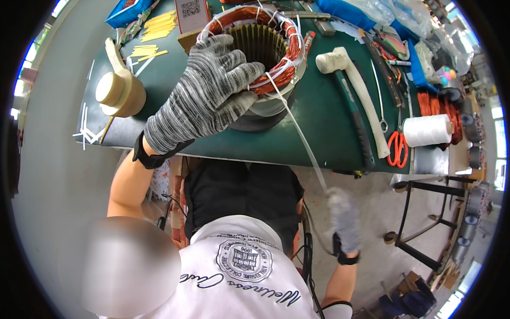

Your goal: Tying strings to secure copper coils and using a mallet to shape the windings of a motor stator.

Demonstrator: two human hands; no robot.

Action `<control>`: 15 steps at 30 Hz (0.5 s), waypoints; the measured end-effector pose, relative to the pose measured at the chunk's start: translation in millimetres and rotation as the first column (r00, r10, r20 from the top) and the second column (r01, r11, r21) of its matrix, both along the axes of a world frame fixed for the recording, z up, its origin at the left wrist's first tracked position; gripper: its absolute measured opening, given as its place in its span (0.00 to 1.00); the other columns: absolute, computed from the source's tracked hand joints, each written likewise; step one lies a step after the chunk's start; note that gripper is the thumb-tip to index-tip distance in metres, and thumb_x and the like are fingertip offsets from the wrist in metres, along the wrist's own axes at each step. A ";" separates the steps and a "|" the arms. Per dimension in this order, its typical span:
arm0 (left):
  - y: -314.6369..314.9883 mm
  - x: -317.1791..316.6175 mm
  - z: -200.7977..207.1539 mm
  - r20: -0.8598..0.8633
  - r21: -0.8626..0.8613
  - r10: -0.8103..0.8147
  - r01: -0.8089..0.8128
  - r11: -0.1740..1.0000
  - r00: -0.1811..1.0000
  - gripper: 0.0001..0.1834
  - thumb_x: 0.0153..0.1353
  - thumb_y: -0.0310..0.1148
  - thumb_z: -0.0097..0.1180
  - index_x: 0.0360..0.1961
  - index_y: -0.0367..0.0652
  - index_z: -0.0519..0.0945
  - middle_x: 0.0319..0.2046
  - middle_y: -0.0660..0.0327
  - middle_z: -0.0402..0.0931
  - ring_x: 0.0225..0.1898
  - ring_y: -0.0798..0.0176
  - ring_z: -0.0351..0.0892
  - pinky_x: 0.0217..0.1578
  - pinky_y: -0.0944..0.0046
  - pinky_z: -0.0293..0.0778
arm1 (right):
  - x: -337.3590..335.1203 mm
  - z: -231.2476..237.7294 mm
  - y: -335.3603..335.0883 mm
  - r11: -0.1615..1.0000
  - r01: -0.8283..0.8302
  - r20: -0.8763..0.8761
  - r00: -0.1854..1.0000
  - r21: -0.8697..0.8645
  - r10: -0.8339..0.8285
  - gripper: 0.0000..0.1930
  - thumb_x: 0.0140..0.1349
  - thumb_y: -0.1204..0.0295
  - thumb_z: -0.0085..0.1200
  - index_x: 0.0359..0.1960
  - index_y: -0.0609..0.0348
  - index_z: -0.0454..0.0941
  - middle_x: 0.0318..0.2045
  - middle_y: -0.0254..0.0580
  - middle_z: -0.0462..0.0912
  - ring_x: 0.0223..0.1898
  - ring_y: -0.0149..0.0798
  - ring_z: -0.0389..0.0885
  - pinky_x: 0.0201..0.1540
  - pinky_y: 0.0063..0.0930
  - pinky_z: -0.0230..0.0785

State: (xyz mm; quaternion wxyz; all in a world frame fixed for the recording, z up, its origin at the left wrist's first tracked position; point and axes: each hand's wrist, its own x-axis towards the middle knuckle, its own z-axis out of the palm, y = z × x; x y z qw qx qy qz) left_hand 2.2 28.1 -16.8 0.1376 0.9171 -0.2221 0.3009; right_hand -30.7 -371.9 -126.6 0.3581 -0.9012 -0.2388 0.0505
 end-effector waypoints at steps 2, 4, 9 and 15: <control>-5.5 3.0 -3.1 0.071 0.007 -0.026 0.026 1.000 0.997 0.20 0.46 0.33 0.61 0.42 0.40 0.76 0.30 0.56 0.71 0.40 0.48 0.70 0.54 0.42 0.56 | -6.5 -17.1 -1.5 0.969 -0.046 -0.250 0.968 -0.244 -0.017 0.10 0.64 0.71 0.43 0.42 0.61 0.74 0.31 0.44 0.78 0.34 0.40 0.77 0.37 0.32 0.70; -3.9 -0.3 0.3 0.033 0.021 0.007 -0.008 1.000 0.999 0.20 0.46 0.34 0.61 0.42 0.40 0.76 0.31 0.56 0.71 0.40 0.48 0.70 0.53 0.42 0.57 | 2.3 28.4 49.1 0.988 0.146 -0.302 0.941 -0.047 -0.153 0.09 0.62 0.75 0.43 0.40 0.62 0.75 0.33 0.46 0.79 0.36 0.43 0.78 0.39 0.34 0.69; -2.9 -4.5 1.7 -0.006 0.053 0.072 -0.071 0.996 0.997 0.20 0.48 0.36 0.60 0.43 0.41 0.75 0.32 0.55 0.72 0.43 0.48 0.69 0.53 0.45 0.59 | 51.0 102.1 193.3 0.916 0.012 0.236 0.965 0.402 -0.116 0.14 0.47 0.75 0.61 0.37 0.61 0.77 0.35 0.45 0.77 0.38 0.41 0.74 0.41 0.31 0.66; -7.8 1.4 5.0 -0.033 0.359 0.147 -0.126 0.925 0.989 0.22 0.52 0.42 0.56 0.45 0.40 0.74 0.36 0.54 0.72 0.42 0.49 0.70 0.51 0.49 0.62 | 66.3 96.4 222.1 0.837 0.043 0.007 0.998 0.546 -0.056 0.05 0.55 0.74 0.58 0.30 0.61 0.75 0.27 0.35 0.78 0.20 0.24 0.69 0.22 0.18 0.63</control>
